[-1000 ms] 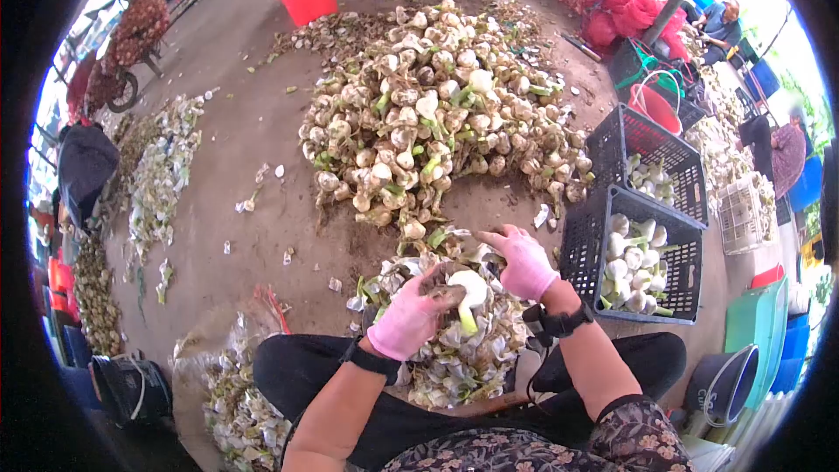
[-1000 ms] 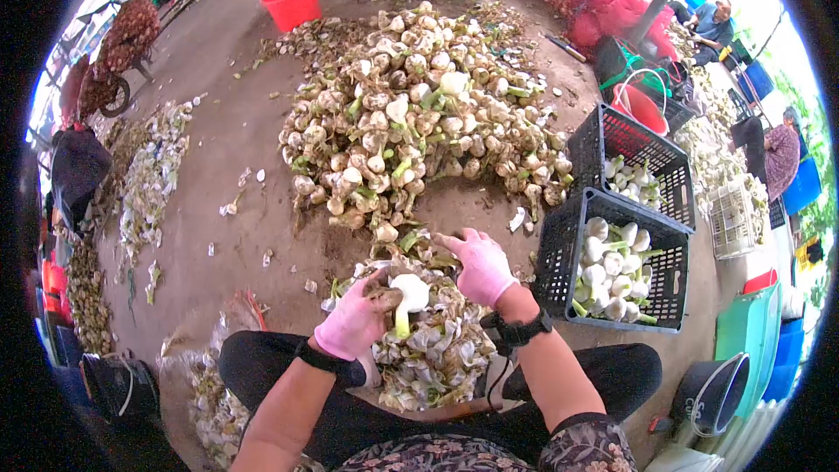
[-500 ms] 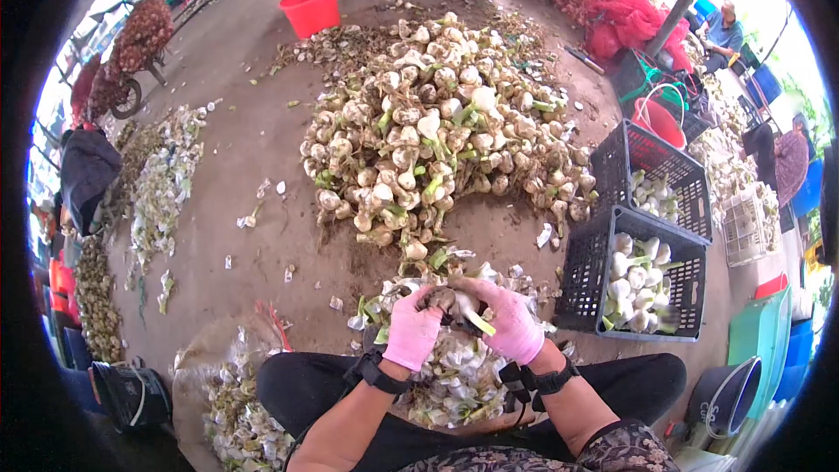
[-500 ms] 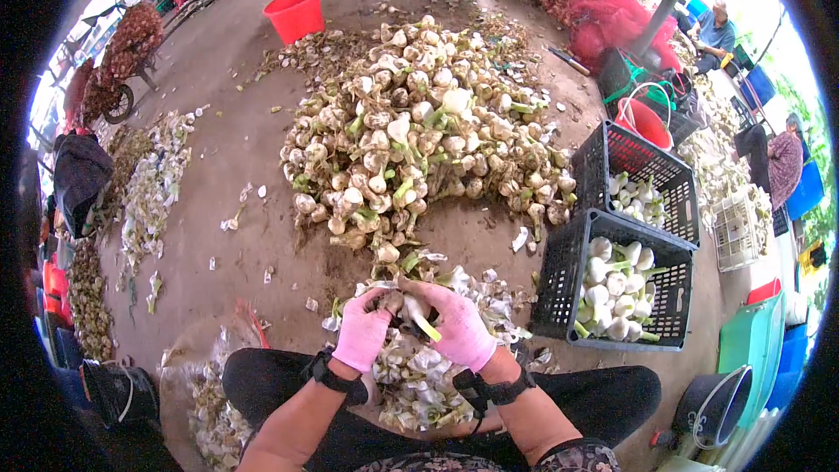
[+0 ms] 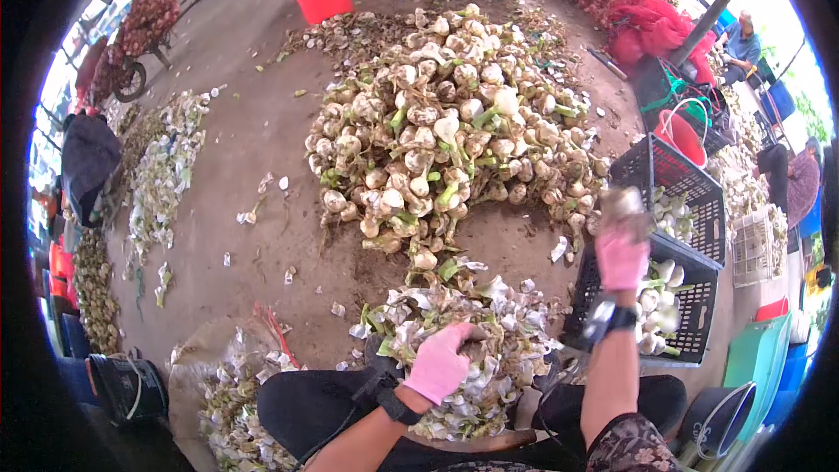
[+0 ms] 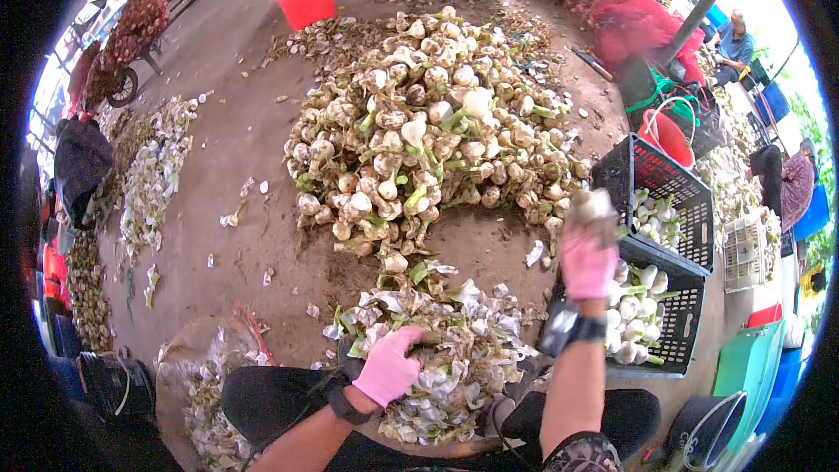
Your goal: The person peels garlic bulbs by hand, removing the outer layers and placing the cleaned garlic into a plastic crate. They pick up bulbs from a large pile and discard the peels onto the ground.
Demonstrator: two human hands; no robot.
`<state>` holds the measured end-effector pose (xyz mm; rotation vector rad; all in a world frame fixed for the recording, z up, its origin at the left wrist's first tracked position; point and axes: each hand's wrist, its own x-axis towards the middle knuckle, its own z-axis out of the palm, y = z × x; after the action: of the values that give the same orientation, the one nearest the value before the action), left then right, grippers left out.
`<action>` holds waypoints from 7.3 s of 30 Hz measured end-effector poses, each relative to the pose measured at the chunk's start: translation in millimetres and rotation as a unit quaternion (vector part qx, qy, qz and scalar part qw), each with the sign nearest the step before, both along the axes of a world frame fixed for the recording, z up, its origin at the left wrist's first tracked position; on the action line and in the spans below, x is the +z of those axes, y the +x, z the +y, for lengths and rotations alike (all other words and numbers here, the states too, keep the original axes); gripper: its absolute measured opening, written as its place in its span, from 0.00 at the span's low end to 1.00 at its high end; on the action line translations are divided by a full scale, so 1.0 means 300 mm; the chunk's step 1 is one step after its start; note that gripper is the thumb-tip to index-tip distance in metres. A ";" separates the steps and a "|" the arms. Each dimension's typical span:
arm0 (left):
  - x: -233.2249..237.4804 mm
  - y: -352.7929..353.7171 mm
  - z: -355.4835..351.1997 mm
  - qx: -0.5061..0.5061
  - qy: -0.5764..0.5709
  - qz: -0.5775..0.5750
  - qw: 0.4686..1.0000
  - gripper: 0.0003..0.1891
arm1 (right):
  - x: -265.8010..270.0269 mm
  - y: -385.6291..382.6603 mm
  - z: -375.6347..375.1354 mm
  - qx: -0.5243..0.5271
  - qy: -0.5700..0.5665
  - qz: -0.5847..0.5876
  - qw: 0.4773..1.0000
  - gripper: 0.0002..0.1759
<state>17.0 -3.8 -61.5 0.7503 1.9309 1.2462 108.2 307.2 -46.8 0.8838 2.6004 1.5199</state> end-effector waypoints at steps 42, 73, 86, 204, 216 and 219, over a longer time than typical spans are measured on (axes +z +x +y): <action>0.206 -0.011 -0.024 0.145 0.139 0.232 0.952 0.30 | 0.120 -0.096 -0.668 0.063 -0.841 0.526 0.107 0.19; 0.133 -0.055 -0.060 0.131 0.260 -0.443 0.848 0.31 | 0.126 -0.022 -0.599 0.013 -0.871 0.483 0.083 0.12; 0.206 -0.026 -0.059 0.026 0.249 -0.288 0.924 0.36 | 0.008 -0.064 -0.422 0.174 -0.669 0.437 0.575 0.22; 0.214 -0.040 -0.048 0.022 0.238 -0.239 0.941 0.30 | 0.315 0.004 -0.512 0.168 -0.828 0.310 0.435 0.17; 0.181 -0.028 -0.060 0.096 0.297 -0.464 0.829 0.23 | 0.243 -0.005 -0.594 0.200 -0.712 0.348 0.576 0.19; 0.163 -0.047 -0.057 0.098 0.300 -0.522 0.792 0.21 | 0.257 -0.025 -0.567 0.198 -0.730 0.314 0.574 0.17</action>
<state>2.9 -21.0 -12.5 0.0267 0.6930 1.8863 100.7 137.0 30.4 0.5191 3.0823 -1.4440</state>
